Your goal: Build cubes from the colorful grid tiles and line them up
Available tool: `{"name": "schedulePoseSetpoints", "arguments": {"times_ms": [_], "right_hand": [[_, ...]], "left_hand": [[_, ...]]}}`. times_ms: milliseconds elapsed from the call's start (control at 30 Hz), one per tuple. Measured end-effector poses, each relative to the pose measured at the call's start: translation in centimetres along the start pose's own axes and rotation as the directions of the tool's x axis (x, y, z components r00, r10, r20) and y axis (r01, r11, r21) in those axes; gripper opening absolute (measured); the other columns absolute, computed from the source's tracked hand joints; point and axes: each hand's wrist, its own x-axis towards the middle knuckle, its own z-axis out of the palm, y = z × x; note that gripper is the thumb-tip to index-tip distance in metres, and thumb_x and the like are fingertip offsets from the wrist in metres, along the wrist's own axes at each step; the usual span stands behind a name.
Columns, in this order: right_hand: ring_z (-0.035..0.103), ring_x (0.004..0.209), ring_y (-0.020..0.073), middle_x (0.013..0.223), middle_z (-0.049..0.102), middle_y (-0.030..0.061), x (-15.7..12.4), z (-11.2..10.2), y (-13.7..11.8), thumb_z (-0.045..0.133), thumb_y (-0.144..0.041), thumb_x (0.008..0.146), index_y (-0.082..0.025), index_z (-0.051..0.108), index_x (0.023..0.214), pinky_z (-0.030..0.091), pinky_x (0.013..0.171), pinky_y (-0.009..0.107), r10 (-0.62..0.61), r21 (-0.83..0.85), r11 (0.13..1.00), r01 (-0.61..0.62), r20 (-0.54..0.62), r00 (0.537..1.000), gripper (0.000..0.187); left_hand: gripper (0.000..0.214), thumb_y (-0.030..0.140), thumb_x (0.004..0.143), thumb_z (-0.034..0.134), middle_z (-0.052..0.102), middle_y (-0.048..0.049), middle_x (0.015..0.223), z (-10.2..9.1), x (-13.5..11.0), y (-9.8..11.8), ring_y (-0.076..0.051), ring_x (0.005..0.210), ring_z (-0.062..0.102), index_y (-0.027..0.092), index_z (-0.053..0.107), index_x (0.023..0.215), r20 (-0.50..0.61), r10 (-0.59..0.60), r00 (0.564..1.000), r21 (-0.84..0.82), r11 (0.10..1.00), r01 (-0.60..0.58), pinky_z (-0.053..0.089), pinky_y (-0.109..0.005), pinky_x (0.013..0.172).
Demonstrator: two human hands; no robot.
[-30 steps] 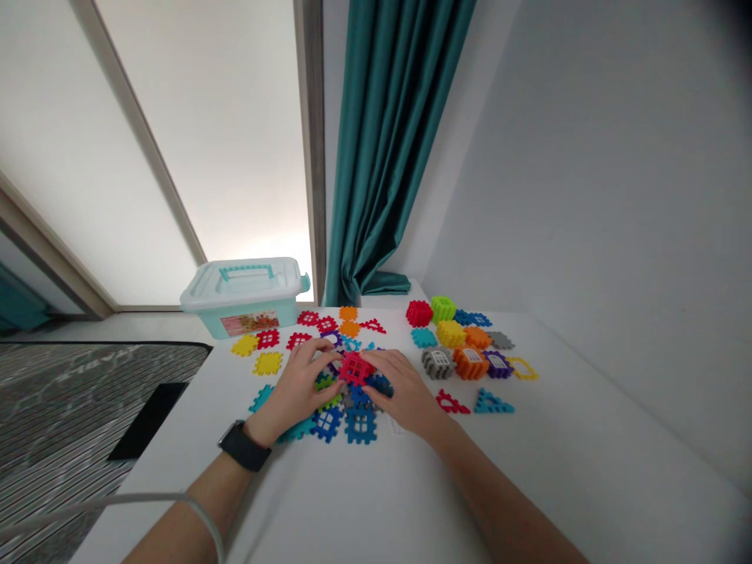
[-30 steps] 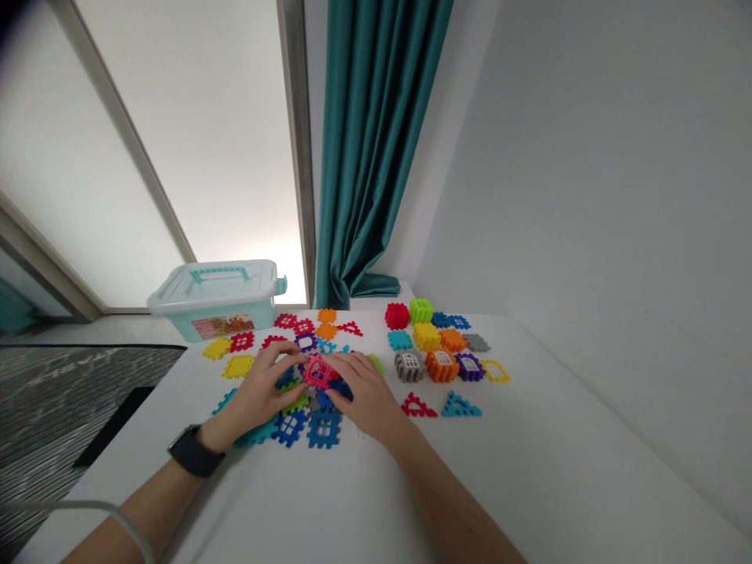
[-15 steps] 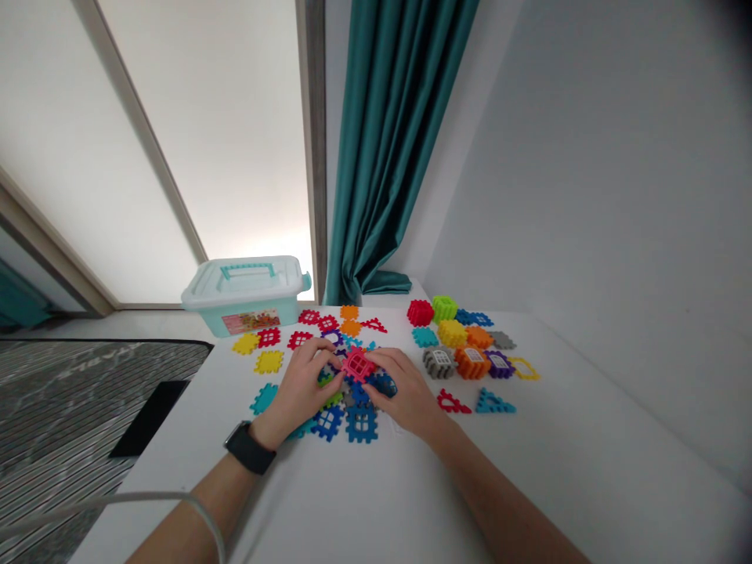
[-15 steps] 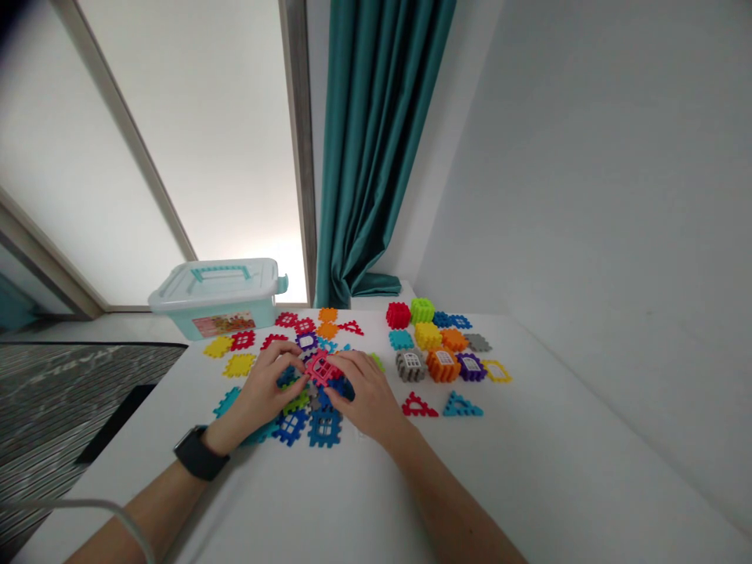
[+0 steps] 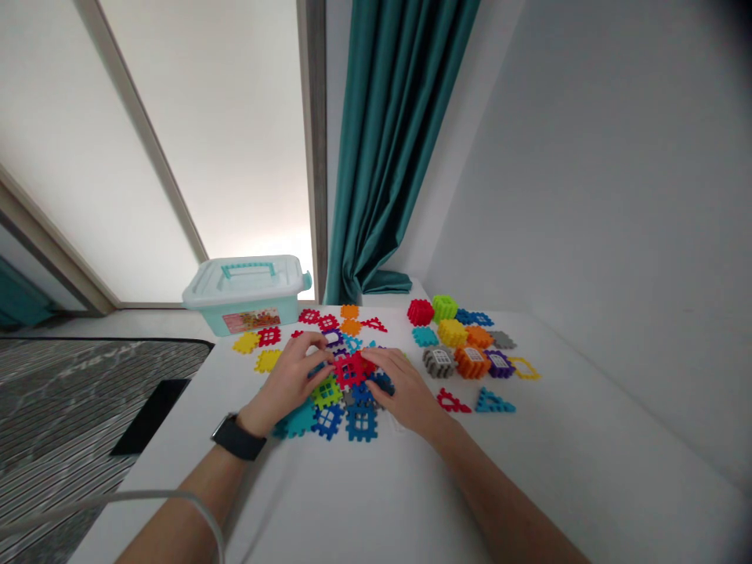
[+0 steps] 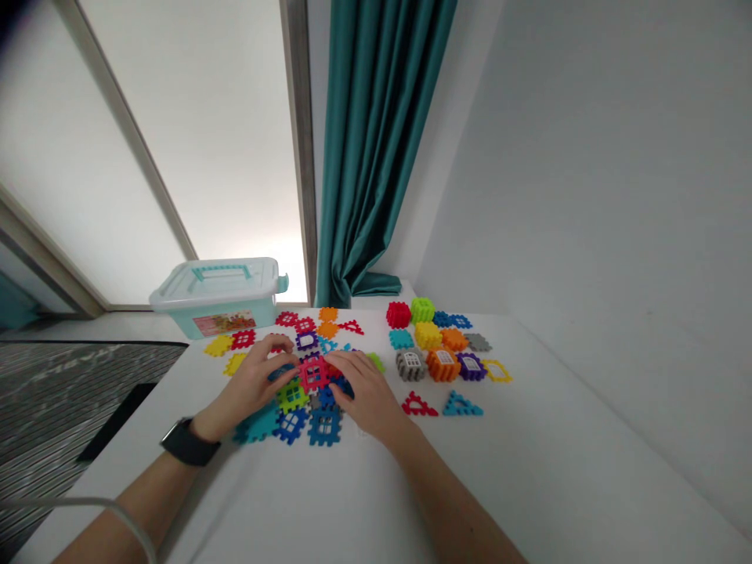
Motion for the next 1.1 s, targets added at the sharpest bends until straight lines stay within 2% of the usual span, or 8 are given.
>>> {"name": "schedulePoseSetpoints", "arguments": {"times_ms": [367,633,900,1000,1100], "right_hand": [[0.06,0.12,0.026,0.129,0.065,0.0088,-0.03,0.26,-0.29,0.058,-0.016,0.093,-0.028,0.053,0.137,0.048,0.107,0.051,-0.007,-0.011,1.0,0.008,0.049,0.999,0.046],[0.059,0.122,0.0249,0.13,0.064,0.0085,-0.02,0.31,-0.19,0.057,-0.015,0.093,-0.028,0.054,0.134,0.047,0.109,0.051,0.028,0.03,0.999,-0.03,0.077,0.997,0.043],[0.058,0.124,0.0247,0.129,0.063,0.0096,-0.13,0.47,0.16,0.054,-0.016,0.094,-0.027,0.055,0.131,0.048,0.109,0.049,0.018,0.066,0.998,-0.019,0.024,1.0,0.039],[0.058,0.124,0.0249,0.128,0.063,0.0097,-0.14,0.4,0.25,0.055,-0.016,0.093,-0.027,0.055,0.13,0.049,0.108,0.049,0.01,0.065,0.998,-0.009,-0.014,1.0,0.039],[0.059,0.122,0.0252,0.127,0.062,0.0101,-0.11,0.35,0.16,0.056,-0.016,0.092,-0.027,0.056,0.128,0.05,0.107,0.048,0.008,0.064,0.998,-0.006,-0.034,0.999,0.038]], "left_hand": [[0.011,0.027,0.098,0.057,0.055,-0.01,0.117,0.34,0.0,0.46,-0.025,0.11,0.056,0.02,0.066,0.098,0.029,-0.028,0.999,-0.065,0.997,0.03,0.049,-0.043,0.098],[0.012,0.027,0.097,0.057,0.055,-0.0098,0.117,0.57,-0.01,0.36,-0.025,0.112,0.057,0.02,0.067,0.094,0.032,-0.069,0.997,-0.128,0.989,0.073,0.049,-0.044,0.099],[0.012,0.025,0.097,0.055,0.057,-0.0091,0.115,0.81,-0.04,0.51,-0.025,0.111,0.057,0.021,0.066,0.101,0.012,-0.068,0.998,-0.096,0.993,0.069,0.049,-0.044,0.099],[0.021,0.028,0.093,0.062,0.056,-0.0101,0.12,0.78,-0.1,0.67,-0.027,0.114,0.057,0.022,0.064,0.113,0.015,-0.066,0.998,-0.079,0.995,0.067,0.048,-0.046,0.101],[0.046,0.037,0.082,0.076,0.055,-0.0117,0.125,0.86,-0.2,0.81,-0.03,0.118,0.056,0.023,0.061,0.124,0.027,-0.055,0.998,-0.06,0.997,0.057,0.048,-0.048,0.102]]}}
